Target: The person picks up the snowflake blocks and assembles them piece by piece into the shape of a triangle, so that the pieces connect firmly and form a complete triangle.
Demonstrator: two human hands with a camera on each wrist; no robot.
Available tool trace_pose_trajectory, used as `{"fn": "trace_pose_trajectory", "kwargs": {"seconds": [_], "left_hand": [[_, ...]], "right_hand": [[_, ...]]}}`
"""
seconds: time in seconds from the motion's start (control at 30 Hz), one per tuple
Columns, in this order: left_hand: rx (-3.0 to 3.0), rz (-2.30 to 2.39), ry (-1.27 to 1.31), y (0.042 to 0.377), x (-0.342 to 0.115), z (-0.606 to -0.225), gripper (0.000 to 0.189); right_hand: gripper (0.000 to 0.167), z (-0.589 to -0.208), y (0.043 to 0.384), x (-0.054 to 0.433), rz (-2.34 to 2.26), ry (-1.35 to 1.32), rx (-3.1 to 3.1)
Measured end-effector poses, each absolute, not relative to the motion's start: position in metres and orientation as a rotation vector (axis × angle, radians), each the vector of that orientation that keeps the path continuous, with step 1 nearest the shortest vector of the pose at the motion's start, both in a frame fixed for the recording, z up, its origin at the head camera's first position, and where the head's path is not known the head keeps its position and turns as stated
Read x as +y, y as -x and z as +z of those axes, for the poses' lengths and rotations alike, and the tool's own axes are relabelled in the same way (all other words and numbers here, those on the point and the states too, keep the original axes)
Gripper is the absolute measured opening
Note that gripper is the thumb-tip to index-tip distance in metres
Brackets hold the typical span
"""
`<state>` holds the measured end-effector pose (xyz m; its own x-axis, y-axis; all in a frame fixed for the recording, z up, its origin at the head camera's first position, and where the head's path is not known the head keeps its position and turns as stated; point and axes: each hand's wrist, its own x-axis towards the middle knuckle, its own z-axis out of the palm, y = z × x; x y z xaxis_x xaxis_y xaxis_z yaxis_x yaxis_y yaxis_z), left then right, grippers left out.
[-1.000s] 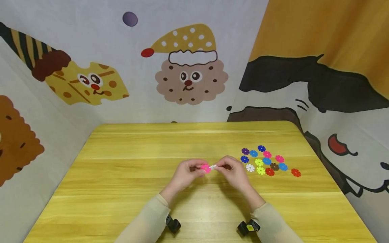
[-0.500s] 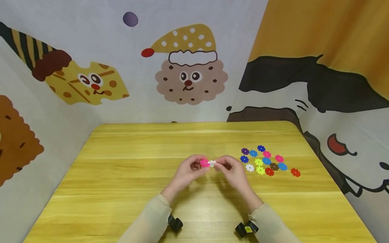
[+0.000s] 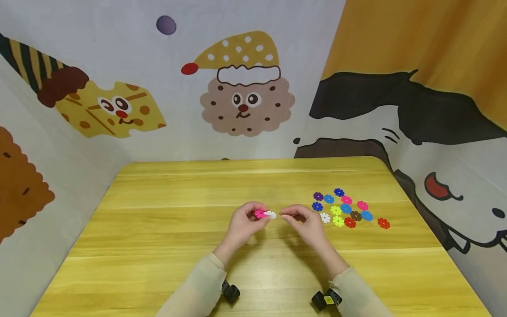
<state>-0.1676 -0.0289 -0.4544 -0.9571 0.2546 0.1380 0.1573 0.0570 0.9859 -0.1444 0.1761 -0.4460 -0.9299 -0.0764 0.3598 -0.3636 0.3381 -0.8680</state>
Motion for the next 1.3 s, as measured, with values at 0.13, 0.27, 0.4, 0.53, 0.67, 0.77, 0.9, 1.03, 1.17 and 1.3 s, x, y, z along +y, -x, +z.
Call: {"fn": "trace_pose_trajectory", "kwargs": {"seconds": [0.13, 0.27, 0.4, 0.53, 0.67, 0.77, 0.9, 1.03, 1.17, 1.3], "left_hand": [[2.205, 2.102, -0.387, 0.167, -0.029, -0.454, 0.021], [2.238, 2.096, -0.357, 0.168, -0.030, -0.453, 0.020], [2.265, 2.082, -0.367, 0.165, -0.031, -0.445, 0.017], [2.260, 2.081, -0.397, 0.158, -0.033, -0.428, 0.014], [2.268, 2.088, -0.421, 0.154, -0.034, -0.419, 0.013], [2.276, 2.088, -0.434, 0.153, -0.035, -0.417, 0.013], [2.285, 2.073, -0.440, 0.154, -0.035, -0.416, 0.012], [2.309, 2.055, -0.419, 0.162, -0.035, -0.430, 0.014], [2.323, 2.065, -0.389, 0.169, -0.035, -0.446, 0.015], [2.322, 2.087, -0.406, 0.171, -0.037, -0.450, 0.015]], "right_hand": [[0.012, -0.461, 0.149, 0.216, 1.558, -0.278, -2.426], [0.014, -0.464, 0.146, 0.262, 1.458, -0.143, -2.519], [0.021, -0.464, 0.140, 0.309, 1.294, -0.024, -2.606], [0.032, -0.461, 0.131, 0.349, 1.151, 0.110, -2.690], [0.039, -0.460, 0.124, 0.381, 1.055, 0.232, -2.737], [0.042, -0.463, 0.121, 0.399, 1.018, 0.302, -2.760], [0.045, -0.470, 0.120, 0.419, 0.991, 0.336, -2.783], [0.044, -0.476, 0.120, 0.432, 0.938, 0.305, -2.821], [0.047, -0.477, 0.120, 0.439, 0.878, 0.272, -2.868], [0.049, -0.479, 0.120, 0.442, 0.854, 0.279, -2.902]]}}
